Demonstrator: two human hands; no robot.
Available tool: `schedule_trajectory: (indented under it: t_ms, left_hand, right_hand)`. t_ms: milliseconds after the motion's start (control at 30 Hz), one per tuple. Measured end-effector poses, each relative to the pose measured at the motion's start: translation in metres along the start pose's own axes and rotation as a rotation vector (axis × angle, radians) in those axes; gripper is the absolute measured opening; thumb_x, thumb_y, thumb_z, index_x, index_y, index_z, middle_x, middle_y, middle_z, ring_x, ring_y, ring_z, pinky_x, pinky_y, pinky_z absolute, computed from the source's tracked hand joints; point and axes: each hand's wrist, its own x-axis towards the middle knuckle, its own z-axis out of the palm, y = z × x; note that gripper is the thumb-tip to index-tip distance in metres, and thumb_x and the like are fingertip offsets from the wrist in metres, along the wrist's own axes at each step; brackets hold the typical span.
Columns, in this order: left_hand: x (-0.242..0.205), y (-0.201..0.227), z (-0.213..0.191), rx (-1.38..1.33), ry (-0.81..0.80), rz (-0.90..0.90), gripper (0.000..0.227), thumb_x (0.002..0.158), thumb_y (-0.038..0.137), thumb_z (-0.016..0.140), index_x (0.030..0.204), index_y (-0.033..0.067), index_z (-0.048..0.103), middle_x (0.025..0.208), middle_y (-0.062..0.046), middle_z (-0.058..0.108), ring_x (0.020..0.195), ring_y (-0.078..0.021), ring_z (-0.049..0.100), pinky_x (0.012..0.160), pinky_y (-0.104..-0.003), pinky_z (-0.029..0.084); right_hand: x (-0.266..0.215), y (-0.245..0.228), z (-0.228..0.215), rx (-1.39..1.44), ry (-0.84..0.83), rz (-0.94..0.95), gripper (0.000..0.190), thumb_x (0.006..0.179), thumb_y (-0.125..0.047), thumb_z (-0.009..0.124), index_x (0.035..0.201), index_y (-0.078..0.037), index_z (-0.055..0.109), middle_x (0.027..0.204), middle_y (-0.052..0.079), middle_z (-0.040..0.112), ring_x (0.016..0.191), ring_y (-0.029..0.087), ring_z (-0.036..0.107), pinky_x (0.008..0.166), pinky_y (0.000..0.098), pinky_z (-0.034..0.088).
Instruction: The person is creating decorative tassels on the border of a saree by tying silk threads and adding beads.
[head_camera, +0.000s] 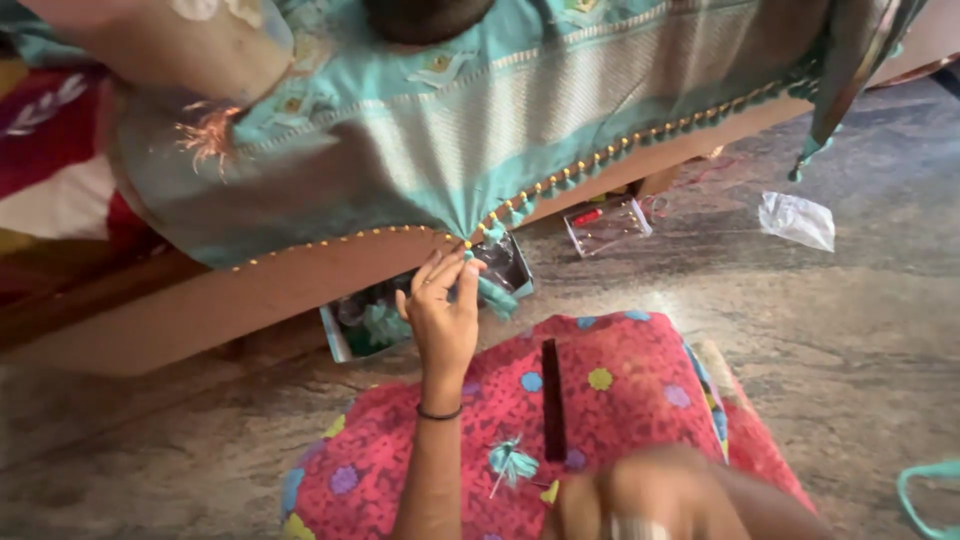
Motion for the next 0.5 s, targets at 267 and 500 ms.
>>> schedule_trajectory:
  t_ms: [267, 500]
  left_hand:
    - [0.001, -0.007, 0.011, -0.015, 0.005, -0.012, 0.022, 0.098, 0.032, 0.063, 0.094, 0.0210, 0.082, 0.120, 0.003, 0.077, 0.131, -0.0233, 0.059, 0.116, -0.065, 0.017]
    - [0.000, 0.001, 0.009, -0.033, 0.017, -0.050, 0.022, 0.095, 0.033, 0.064, 0.092, 0.0205, 0.082, 0.118, 0.002, 0.077, 0.132, -0.0235, 0.058, 0.115, -0.066, 0.011]
  right_hand:
    - [-0.026, 0.009, -0.021, 0.085, 0.212, -0.042, 0.024, 0.097, -0.024, 0.076, 0.082, -0.005, 0.074, 0.078, 0.010, 0.073, 0.078, 0.022, 0.063, 0.079, 0.0379, 0.049]
    - [-0.030, -0.033, -0.025, -0.181, 0.571, -0.007, 0.020, 0.096, -0.019, 0.079, 0.094, -0.001, 0.070, 0.086, 0.011, 0.070, 0.087, 0.025, 0.059, 0.086, 0.0415, 0.045]
